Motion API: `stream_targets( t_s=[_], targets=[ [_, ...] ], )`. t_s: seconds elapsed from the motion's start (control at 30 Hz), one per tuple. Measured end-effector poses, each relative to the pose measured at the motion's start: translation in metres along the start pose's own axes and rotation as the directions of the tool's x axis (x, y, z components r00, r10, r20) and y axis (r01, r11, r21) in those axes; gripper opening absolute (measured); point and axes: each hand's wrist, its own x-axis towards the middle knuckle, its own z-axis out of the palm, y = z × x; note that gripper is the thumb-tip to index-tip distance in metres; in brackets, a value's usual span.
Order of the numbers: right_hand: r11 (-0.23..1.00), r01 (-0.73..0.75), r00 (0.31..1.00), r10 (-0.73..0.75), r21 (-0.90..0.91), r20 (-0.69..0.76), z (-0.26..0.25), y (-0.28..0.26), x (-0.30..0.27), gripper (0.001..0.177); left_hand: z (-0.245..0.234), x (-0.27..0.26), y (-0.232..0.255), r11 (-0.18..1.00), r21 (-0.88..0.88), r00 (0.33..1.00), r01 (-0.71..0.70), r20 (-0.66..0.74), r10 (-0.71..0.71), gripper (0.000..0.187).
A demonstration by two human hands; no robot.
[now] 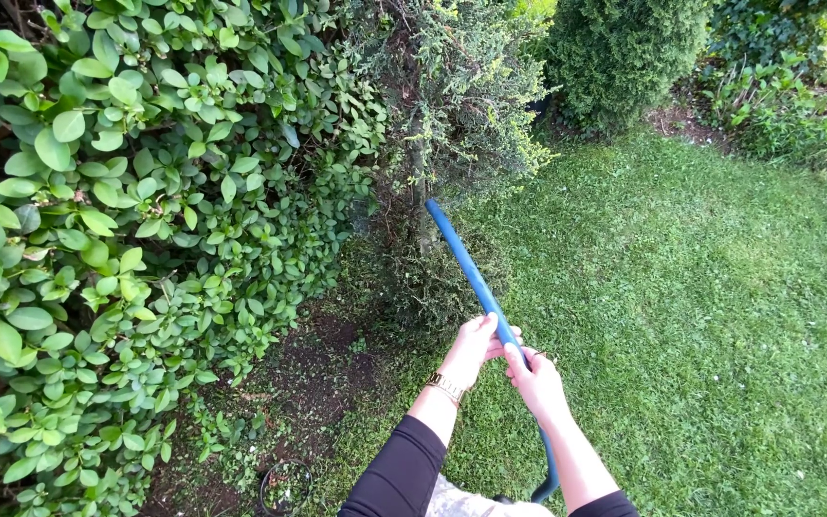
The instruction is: The person holds a blue garden hose with both hands and directs a stream of water onto the base and foliage of several small evergreen trees and bushes. The person moves along the garden bed, systematically watering the plants from different angles.
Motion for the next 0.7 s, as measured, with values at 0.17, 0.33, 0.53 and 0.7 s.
stream_targets(
  t_s=[0.17, 0.33, 0.53, 0.7],
  targets=[
    [1.0, -0.002, 1.0, 0.002, -0.013, -0.012, 0.0, -0.008, -0.007, 0.045, -0.004, -0.001, 0.005, 0.999, 0.053, 1.0, 0.01, 0.012, -0.011, 0.053],
    [0.999, -0.015, 1.0, 0.015, -0.041, -0.017, 0.003, -0.004, -0.008, 0.045, -0.008, 0.003, -0.001, 0.999, 0.034, 0.999, 0.036, 0.003, -0.036, 0.048],
    [0.999, -0.004, 0.999, 0.003, -0.045, -0.032, 0.002, 0.004, -0.005, 0.045, -0.002, -0.005, 0.006, 0.999, 0.034, 0.999, 0.03, -0.013, -0.03, 0.052],
    [1.0, 0.016, 0.999, -0.016, -0.007, -0.045, -0.001, 0.002, -0.009, 0.043, 0.0, -0.007, 0.01, 0.998, 0.046, 0.999, 0.035, -0.008, -0.034, 0.051]
  ],
)
